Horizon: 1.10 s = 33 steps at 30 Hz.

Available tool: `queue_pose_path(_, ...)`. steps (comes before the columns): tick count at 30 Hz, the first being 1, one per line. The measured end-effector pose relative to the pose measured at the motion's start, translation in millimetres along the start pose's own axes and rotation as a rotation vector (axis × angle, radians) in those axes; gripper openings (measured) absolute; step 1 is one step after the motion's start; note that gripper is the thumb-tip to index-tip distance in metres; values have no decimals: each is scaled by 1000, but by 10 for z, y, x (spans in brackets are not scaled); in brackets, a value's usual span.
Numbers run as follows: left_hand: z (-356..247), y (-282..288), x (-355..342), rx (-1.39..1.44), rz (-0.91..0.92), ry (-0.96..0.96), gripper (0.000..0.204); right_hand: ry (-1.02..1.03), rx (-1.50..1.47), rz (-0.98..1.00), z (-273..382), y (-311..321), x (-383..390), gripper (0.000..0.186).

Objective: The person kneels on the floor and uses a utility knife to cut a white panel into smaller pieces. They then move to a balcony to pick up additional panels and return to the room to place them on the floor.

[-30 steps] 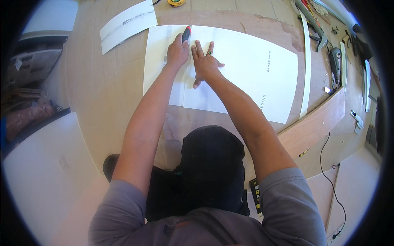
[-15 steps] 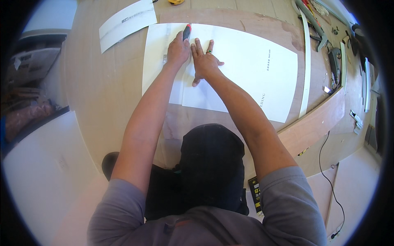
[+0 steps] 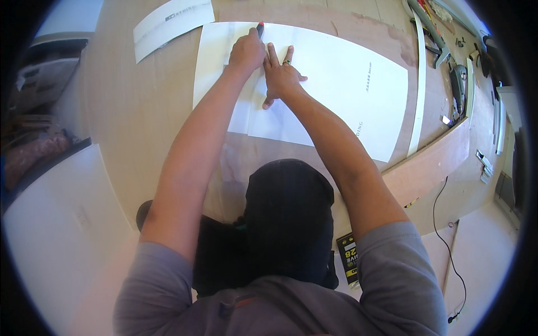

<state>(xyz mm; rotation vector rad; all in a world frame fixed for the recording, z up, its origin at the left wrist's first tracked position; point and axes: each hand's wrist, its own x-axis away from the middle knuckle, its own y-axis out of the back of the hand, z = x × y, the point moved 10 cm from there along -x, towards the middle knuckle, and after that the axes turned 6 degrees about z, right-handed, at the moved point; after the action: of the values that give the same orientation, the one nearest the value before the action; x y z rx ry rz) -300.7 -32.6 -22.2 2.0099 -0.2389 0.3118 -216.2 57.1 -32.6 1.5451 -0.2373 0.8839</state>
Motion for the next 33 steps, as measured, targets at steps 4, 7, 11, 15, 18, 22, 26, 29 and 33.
queue_pose_path(4,7,-39,35,-9,11,19,36,5,-58,29,-2,45,40,144)
queue_pose_path(7,-11,-52,72,20,20,53,36,-6,-74,39,-16,16,26,141)
queue_pose_path(11,-7,-58,135,37,51,91,36,-8,-60,23,-22,0,15,139)
queue_pose_path(15,-8,-39,213,50,75,100,35,-8,-16,23,-12,19,29,142)
queue_pose_path(18,-4,-40,279,54,68,94,35,-23,-7,-13,-20,23,6,147)
queue_pose_path(22,13,-66,379,38,92,88,35,-19,116,16,-4,28,71,153)
queue_pose_path(26,13,-79,477,19,95,92,35,-28,66,-2,-25,-9,22,153)
queue_pose_path(29,46,-133,554,19,94,112,36,-29,22,-16,-37,-21,8,152)
queue_pose_path(33,33,-153,689,-20,82,61,37,-24,-21,-37,-43,-30,-10,152)
